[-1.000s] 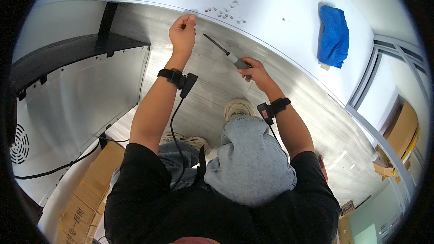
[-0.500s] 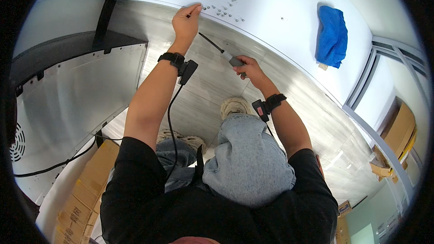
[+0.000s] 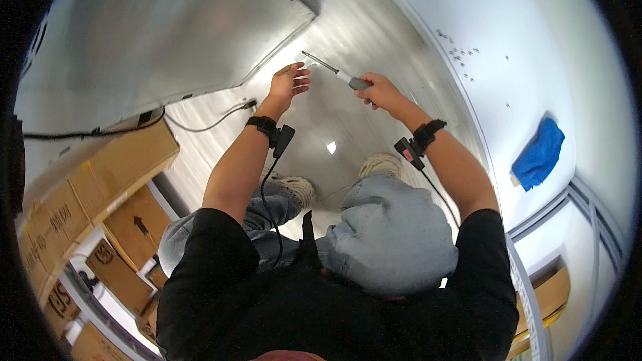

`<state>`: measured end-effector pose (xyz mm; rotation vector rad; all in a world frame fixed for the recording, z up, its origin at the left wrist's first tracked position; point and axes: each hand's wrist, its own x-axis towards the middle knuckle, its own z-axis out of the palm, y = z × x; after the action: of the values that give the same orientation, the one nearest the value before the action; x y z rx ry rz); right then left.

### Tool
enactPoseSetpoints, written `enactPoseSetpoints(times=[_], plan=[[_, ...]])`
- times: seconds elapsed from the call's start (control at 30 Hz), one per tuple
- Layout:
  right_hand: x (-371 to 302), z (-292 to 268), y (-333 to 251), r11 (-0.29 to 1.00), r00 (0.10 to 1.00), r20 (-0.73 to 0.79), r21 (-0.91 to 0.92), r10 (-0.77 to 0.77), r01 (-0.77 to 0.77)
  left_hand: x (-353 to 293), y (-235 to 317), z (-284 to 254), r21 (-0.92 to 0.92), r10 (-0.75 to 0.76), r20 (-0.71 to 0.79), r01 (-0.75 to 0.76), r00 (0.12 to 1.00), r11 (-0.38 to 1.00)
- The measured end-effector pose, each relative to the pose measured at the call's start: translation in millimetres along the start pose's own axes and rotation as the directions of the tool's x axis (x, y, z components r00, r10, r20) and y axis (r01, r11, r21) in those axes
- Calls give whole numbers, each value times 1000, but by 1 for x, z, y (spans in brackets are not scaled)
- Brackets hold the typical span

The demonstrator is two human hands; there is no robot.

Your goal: The person is assembling an electronic device, likely a computer or server. They use a screwdriver to remove screws from a metal panel, then wipe the interior with a blue cloth. They continue to work on the device, attaching and detaching components.

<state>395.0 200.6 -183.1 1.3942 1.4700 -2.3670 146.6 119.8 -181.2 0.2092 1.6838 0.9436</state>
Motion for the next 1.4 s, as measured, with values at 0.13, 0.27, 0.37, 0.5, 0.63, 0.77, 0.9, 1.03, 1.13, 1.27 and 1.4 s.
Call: enactPoseSetpoints(times=[0.13,0.27,0.37,0.5,0.63,0.77,0.9,1.03,1.13,1.27,1.4], plan=[[22,45,-41,976,992,98,-211,79,-56,-15,-3,-51,-151,-42,26,46,999,987],[33,87,-70,917,977,155,-390,148,-77,-9,-6,-72,-365,9,-72,-35,997,931],[42,115,-74,901,977,138,-424,164,-91,2,-15,-84,-428,-40,-113,-12,993,904],[54,149,-56,942,977,113,-305,179,-137,12,-31,-110,-453,-92,-92,41,991,891],[51,179,-3,955,955,106,86,276,-285,30,-39,-124,-378,-144,-107,94,984,921],[49,209,34,917,964,-20,313,267,-247,43,-44,-131,-263,-131,-72,108,989,959],[56,222,52,868,973,-81,472,214,-152,55,-49,-133,-269,-125,-45,108,991,957],[63,229,56,867,965,-168,488,203,-98,61,-49,-133,-355,-117,-71,85,991,931],[61,232,50,860,954,-173,493,246,-132,67,-49,-139,-397,-116,-29,95,993,913],[60,232,48,859,954,-153,488,258,-155,63,-50,-137,-385,-83,-91,42,992,922],[64,235,50,877,959,-150,457,242,-150,67,-51,-142,-373,-73,-75,39,994,927]])
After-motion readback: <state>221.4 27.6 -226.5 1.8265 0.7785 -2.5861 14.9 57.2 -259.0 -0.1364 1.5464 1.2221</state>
